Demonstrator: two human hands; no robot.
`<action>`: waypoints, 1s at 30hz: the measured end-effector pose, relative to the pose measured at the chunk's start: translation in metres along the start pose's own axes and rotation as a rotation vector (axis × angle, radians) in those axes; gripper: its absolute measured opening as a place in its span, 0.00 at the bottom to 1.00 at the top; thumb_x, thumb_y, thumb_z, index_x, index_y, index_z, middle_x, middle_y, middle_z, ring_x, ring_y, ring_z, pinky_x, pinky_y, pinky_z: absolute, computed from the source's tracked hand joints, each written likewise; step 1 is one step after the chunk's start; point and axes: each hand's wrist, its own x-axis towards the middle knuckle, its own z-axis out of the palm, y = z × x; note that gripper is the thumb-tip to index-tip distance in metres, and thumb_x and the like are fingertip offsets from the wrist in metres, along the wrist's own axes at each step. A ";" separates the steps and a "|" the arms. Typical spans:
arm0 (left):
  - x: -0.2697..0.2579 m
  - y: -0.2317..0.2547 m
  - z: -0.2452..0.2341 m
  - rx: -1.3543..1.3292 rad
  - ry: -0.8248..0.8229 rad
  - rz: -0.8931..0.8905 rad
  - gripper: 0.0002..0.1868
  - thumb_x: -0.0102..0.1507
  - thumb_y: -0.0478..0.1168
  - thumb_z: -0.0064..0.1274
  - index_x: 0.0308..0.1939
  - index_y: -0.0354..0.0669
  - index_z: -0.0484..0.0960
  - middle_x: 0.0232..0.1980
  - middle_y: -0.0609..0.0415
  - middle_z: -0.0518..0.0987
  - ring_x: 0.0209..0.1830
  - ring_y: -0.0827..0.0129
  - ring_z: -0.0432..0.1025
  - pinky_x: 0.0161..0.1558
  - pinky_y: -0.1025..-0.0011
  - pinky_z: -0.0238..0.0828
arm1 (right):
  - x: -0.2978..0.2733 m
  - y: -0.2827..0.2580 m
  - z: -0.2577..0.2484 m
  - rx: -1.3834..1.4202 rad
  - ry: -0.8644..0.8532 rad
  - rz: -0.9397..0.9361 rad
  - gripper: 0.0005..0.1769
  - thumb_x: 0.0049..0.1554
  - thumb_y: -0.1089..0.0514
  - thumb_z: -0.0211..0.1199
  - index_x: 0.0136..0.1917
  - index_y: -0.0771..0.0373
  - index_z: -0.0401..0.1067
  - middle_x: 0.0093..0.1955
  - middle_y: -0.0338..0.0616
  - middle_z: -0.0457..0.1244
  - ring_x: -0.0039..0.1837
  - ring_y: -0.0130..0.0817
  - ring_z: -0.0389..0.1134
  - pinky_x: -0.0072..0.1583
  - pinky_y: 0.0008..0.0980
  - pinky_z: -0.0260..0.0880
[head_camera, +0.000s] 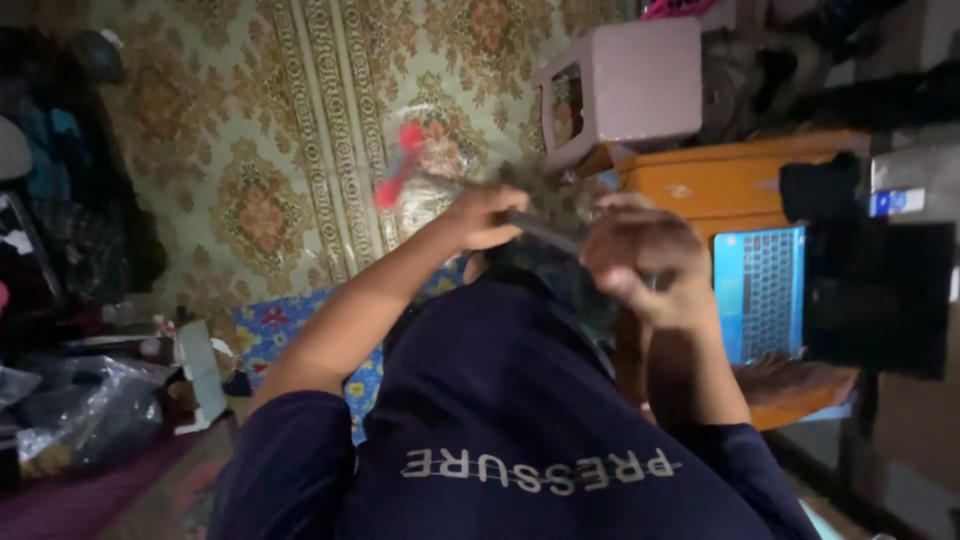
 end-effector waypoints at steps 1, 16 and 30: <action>0.017 0.020 -0.005 0.000 0.013 -0.009 0.12 0.58 0.50 0.56 0.35 0.47 0.77 0.35 0.47 0.78 0.41 0.46 0.74 0.40 0.50 0.69 | 0.007 -0.002 -0.005 0.005 -0.015 -0.004 0.16 0.61 0.53 0.64 0.36 0.64 0.71 0.39 0.41 0.67 0.47 0.42 0.72 0.69 0.49 0.66; -0.017 -0.112 0.042 -0.001 0.108 -0.405 0.05 0.53 0.42 0.55 0.31 0.47 0.79 0.33 0.46 0.80 0.37 0.47 0.76 0.38 0.54 0.71 | -0.006 0.164 0.022 0.226 -0.280 0.089 0.11 0.62 0.65 0.65 0.38 0.68 0.70 0.43 0.48 0.67 0.48 0.44 0.70 0.61 0.43 0.72; 0.161 0.003 0.002 -0.183 0.095 -0.014 0.14 0.65 0.50 0.52 0.33 0.45 0.81 0.34 0.45 0.81 0.39 0.48 0.77 0.41 0.54 0.72 | 0.054 0.054 -0.056 0.053 -0.009 -0.159 0.12 0.52 0.63 0.67 0.34 0.68 0.65 0.34 0.45 0.65 0.39 0.41 0.71 0.48 0.45 0.76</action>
